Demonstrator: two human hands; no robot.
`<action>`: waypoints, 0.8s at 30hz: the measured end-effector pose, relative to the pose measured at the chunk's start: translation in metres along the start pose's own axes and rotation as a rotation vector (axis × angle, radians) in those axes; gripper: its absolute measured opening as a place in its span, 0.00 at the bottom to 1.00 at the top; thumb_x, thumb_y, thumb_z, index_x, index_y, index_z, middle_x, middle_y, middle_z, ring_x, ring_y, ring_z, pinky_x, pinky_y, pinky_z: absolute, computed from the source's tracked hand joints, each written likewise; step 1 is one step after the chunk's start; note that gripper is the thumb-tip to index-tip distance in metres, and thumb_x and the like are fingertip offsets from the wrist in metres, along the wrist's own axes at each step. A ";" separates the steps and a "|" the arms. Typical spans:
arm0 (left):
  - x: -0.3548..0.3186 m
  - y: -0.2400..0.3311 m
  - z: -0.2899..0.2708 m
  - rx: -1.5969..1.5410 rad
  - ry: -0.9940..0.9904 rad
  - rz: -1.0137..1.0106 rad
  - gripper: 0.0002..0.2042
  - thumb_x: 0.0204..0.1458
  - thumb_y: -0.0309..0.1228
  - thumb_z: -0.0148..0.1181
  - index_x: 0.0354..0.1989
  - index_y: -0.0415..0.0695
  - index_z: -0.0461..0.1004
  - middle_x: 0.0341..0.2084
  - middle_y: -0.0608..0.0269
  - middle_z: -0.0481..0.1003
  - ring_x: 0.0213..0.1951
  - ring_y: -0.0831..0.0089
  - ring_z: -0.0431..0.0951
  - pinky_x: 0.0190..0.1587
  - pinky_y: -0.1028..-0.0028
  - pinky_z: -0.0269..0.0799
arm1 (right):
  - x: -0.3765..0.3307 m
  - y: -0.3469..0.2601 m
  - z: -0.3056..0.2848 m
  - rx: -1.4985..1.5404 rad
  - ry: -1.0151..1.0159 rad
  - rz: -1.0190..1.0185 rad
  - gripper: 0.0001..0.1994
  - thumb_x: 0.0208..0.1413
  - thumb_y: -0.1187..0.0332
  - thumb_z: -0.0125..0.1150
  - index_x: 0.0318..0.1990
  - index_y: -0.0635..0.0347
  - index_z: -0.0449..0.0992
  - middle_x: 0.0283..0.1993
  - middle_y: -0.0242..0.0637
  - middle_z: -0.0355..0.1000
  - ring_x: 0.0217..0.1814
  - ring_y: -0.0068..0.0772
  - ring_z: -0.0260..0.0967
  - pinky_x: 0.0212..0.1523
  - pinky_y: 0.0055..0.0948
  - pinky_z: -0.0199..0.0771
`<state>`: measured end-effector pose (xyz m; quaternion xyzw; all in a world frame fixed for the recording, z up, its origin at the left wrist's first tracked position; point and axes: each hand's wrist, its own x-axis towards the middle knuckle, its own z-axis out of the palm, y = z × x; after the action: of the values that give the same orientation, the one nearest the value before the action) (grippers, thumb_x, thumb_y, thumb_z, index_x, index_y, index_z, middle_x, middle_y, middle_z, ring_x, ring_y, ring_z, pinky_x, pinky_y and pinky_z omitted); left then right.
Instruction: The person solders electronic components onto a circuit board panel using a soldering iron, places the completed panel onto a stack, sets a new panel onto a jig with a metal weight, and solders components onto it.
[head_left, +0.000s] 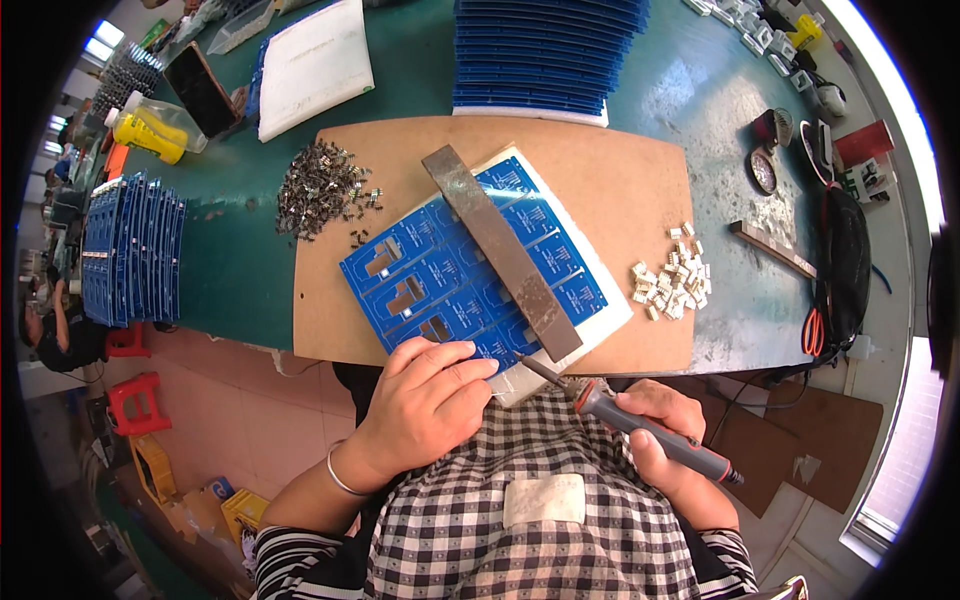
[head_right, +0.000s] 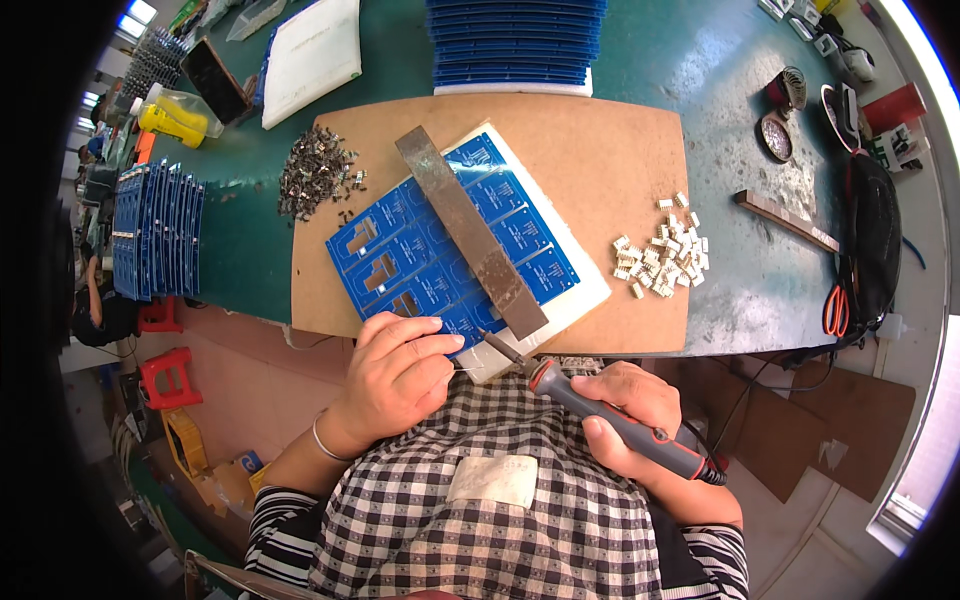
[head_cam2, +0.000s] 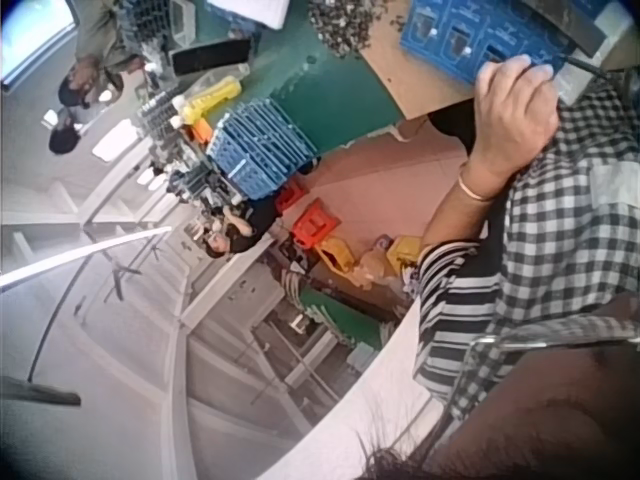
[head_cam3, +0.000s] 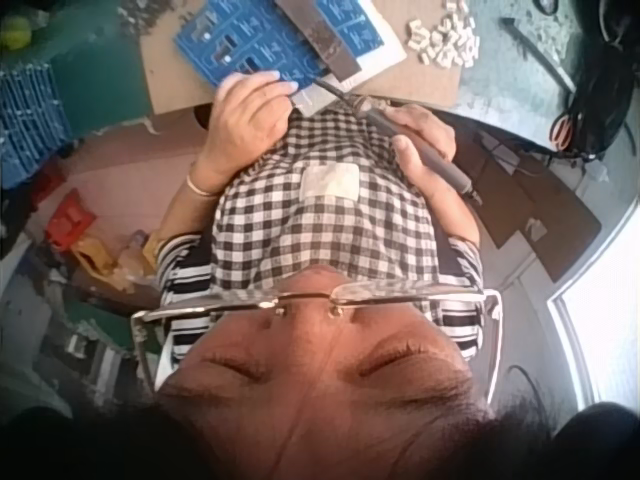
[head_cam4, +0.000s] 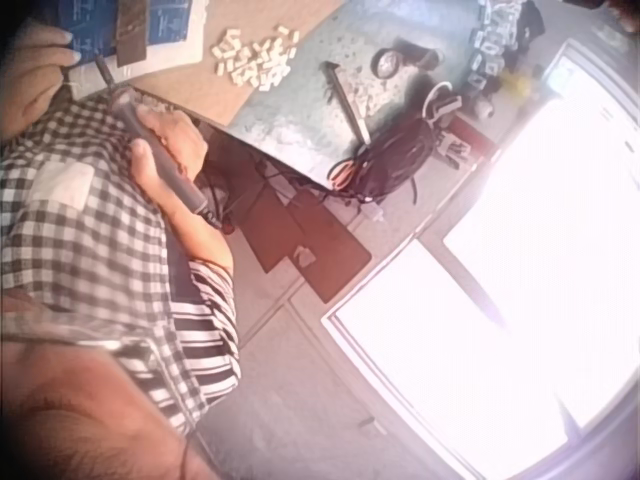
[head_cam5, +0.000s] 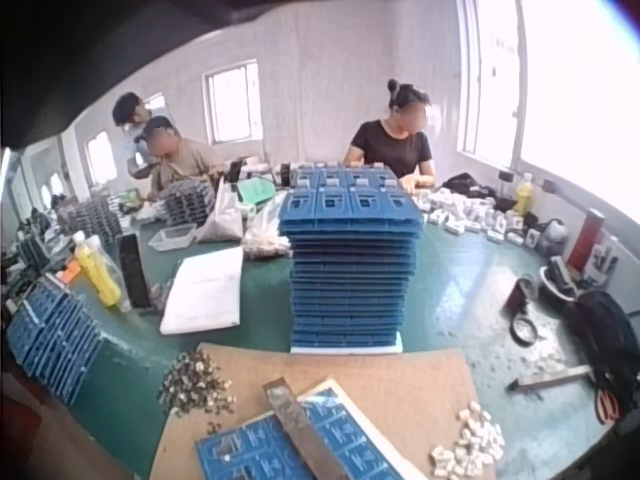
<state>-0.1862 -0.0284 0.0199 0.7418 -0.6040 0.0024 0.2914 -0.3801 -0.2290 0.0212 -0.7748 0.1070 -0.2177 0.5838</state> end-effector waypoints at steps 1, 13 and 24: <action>0.000 0.000 0.001 0.002 0.001 0.001 0.05 0.39 0.24 0.63 0.25 0.46 0.72 0.41 0.68 0.78 0.47 0.66 0.75 0.46 0.64 0.67 | 0.000 0.000 0.001 0.008 0.002 0.009 0.16 0.51 0.62 0.62 0.38 0.68 0.77 0.26 0.43 0.75 0.25 0.37 0.73 0.30 0.31 0.73; 0.000 -0.002 0.004 0.017 0.031 0.003 0.06 0.39 0.23 0.63 0.26 0.45 0.72 0.39 0.65 0.78 0.44 0.66 0.76 0.44 0.64 0.69 | 0.003 0.002 0.006 -0.005 -0.005 0.037 0.16 0.52 0.61 0.62 0.39 0.68 0.77 0.27 0.44 0.76 0.25 0.37 0.74 0.29 0.30 0.74; 0.005 -0.008 0.007 -0.046 0.087 -0.044 0.08 0.40 0.23 0.60 0.31 0.40 0.72 0.37 0.58 0.74 0.41 0.60 0.75 0.43 0.63 0.71 | 0.001 0.003 0.008 0.009 0.010 0.065 0.18 0.53 0.58 0.61 0.39 0.68 0.78 0.28 0.45 0.76 0.27 0.38 0.75 0.31 0.30 0.75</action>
<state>-0.1796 -0.0348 0.0126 0.7474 -0.5740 0.0145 0.3343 -0.3750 -0.2237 0.0171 -0.7671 0.1339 -0.2028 0.5937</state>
